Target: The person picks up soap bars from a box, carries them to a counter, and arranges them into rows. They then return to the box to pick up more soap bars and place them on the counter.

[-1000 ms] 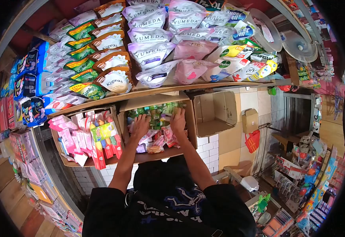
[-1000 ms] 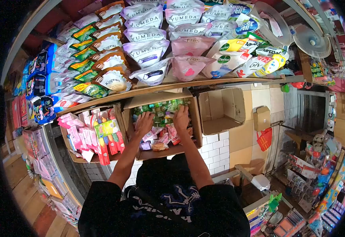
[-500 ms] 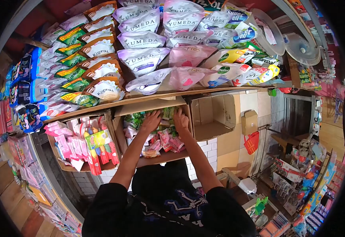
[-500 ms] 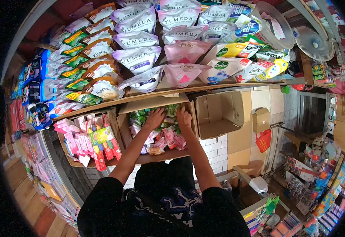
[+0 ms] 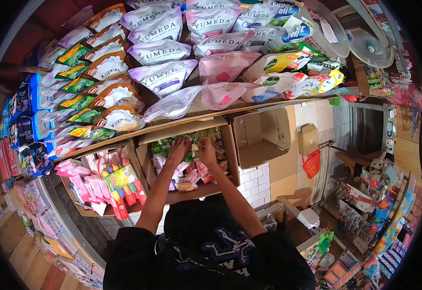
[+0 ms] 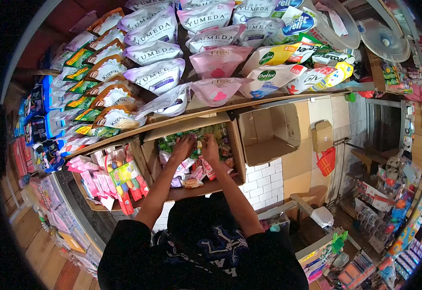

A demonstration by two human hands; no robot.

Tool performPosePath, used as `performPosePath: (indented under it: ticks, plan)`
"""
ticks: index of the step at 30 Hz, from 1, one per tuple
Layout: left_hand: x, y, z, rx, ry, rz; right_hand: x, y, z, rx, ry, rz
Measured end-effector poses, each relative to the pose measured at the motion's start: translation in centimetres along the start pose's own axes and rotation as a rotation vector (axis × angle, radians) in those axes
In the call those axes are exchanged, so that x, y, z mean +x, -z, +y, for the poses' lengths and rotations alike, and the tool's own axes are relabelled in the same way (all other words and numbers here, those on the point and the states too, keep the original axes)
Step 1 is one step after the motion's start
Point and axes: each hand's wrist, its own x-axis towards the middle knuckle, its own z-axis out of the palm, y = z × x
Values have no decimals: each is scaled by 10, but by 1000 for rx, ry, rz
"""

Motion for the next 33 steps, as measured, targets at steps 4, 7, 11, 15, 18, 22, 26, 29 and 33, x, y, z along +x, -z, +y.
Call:
performPosePath:
  ticks: [4, 7, 11, 15, 18, 22, 26, 29, 33]
  plan:
    - [-26, 12, -18, 56, 80, -38, -4, -37, -4, 135, 65, -4]
    - [-38, 26, -18, 50, 126, -62, -8, -57, 0, 108, 35, -63]
    - [-43, 21, -21, 100, 144, -18, -10, -64, 6, 10, 116, -93]
    - [-35, 33, -5, 26, 207, 3, -3, -36, 4, -32, 76, -35]
    - [-21, 31, 3, 14, 133, 85, 0, 0, -14, -312, -5, 200]
    - [9, 21, 16, -62, -6, 57, 9, 29, 11, -456, -75, 119]
    - [45, 10, 33, -84, -116, 37, 15, 35, 41, -484, -62, -121]
    - [64, 1, 41, -68, -136, -86, 15, 42, 27, -442, -86, -236]
    - [77, -7, 54, 19, -56, -259, 20, 38, 21, -673, -172, -335]
